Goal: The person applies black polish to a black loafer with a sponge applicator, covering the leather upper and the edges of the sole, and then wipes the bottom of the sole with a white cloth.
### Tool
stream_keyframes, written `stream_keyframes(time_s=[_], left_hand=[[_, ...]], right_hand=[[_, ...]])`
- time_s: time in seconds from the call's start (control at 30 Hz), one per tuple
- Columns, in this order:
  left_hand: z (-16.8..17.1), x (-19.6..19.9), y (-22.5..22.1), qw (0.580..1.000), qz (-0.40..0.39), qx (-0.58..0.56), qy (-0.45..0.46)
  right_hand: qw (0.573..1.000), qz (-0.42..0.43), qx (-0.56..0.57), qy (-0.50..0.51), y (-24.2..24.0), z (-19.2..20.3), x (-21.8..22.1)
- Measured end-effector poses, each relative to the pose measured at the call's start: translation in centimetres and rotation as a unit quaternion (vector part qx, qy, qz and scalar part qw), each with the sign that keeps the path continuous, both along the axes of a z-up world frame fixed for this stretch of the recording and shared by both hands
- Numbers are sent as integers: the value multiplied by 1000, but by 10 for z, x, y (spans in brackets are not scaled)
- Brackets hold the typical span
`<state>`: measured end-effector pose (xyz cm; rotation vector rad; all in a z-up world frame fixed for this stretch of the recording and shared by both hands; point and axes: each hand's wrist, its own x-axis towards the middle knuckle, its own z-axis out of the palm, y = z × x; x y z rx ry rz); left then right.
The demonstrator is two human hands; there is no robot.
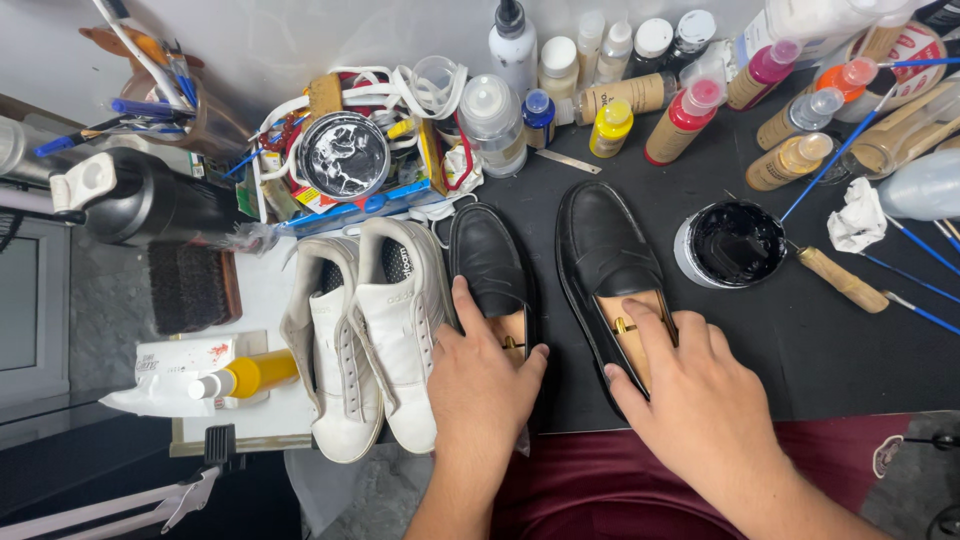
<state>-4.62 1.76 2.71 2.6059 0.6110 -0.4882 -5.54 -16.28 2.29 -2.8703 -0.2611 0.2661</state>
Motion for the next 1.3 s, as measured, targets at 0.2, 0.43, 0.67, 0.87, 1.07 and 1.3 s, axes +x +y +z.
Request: stream_keyframes(time_s=[0.2,0.43,0.67,0.87,1.07,1.3], left_hand=[[-2,-4,4,999,5,-39,-13],[-3,-33,38,953,-59,-103,-280],[-3,-44,54,932,-19,-179,-313],[-8,-36,46,952,-49,-162,-256],[-11,-19,32,958,-163,-116,-206],[-9,20,7,999,-33,-13,17]], right_hand=[[998,-5,-21,55,5,-7,-7],[977,58,188,78,-46,2,-10],[965,-105,231,70,-62,-2,-4],[944,-157,289,-16,-85,-36,-17],[897,-40,425,-114,-107,-67,-42],[891,-7,416,-183,-91,-63,-65]])
